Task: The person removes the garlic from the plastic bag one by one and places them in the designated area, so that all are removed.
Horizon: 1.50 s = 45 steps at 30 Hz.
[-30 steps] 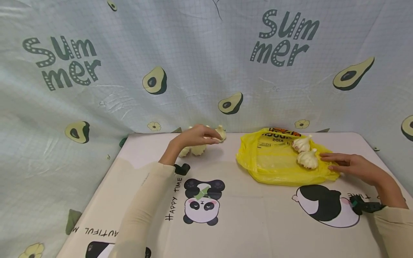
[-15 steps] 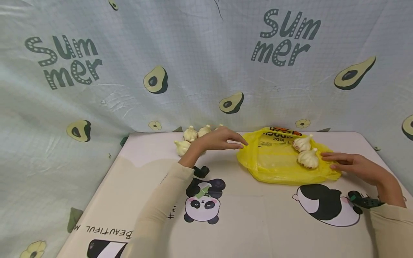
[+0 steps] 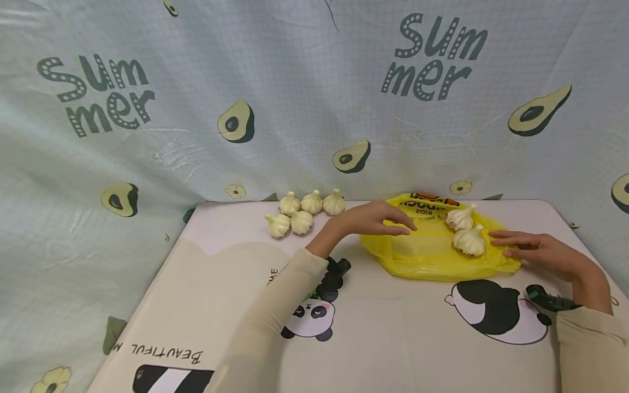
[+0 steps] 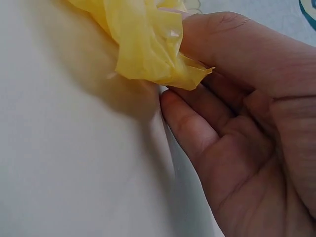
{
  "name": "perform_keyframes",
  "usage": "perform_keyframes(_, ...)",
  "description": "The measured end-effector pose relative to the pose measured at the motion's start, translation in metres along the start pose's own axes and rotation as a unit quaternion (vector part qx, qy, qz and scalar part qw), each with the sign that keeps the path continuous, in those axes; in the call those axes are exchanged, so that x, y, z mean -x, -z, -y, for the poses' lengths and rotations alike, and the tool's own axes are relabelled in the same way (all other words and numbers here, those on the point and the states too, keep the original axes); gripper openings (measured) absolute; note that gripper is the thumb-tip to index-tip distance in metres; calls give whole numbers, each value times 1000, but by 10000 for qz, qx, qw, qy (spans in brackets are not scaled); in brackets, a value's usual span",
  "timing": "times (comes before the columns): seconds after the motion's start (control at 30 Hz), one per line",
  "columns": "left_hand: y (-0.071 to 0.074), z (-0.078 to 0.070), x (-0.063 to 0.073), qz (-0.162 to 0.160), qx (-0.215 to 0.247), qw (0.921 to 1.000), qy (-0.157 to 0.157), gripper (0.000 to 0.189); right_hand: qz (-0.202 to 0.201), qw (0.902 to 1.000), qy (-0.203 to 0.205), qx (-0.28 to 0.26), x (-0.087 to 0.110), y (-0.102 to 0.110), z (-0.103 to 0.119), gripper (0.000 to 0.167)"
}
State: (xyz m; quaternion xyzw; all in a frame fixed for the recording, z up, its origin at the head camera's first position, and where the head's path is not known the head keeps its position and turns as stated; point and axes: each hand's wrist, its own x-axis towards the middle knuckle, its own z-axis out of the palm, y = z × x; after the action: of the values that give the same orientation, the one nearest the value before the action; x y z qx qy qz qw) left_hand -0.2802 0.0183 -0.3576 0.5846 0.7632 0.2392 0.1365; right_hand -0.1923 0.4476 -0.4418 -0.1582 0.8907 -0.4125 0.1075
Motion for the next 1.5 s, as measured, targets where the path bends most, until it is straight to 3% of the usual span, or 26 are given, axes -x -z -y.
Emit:
perform_keyframes(0.13, -7, 0, -14, 89, 128, 9998, 88, 34, 101, 9999, -49, 51, -3, 1, 0, 34)
perform_keyframes(0.4, -15, 5, -48, 110, 671, 9976, -90, 35, 169, 9994, -268, 135, -4, 5, -1, 36)
perform_keyframes(0.6, -22, 6, -77, 260, 1161, 9929, -32, 41, 192, 9996, -196, 109, -4, 4, -1, 34)
perform_keyframes(0.83, -29, 13, -118, 588, 1416, 9879, 222, 47, 215, 9995, -144, 165, -4, 5, -1, 34)
perform_keyframes(0.93, -30, 15, -133, 730, 1565, 9848, 189, 48, 255, 9992, -234, 188, -5, 5, -2, 35)
perform_keyframes(1.23, -34, 19, -154, 1122, 2196, 9687, 282, 48, 362, 9987, -323, 165, -4, 8, -3, 36)
perform_keyframes(1.5, -41, 21, -160, 1021, 2437, 9640, 313, 36, 379, 9982, -451, 140, -4, 9, -1, 37)
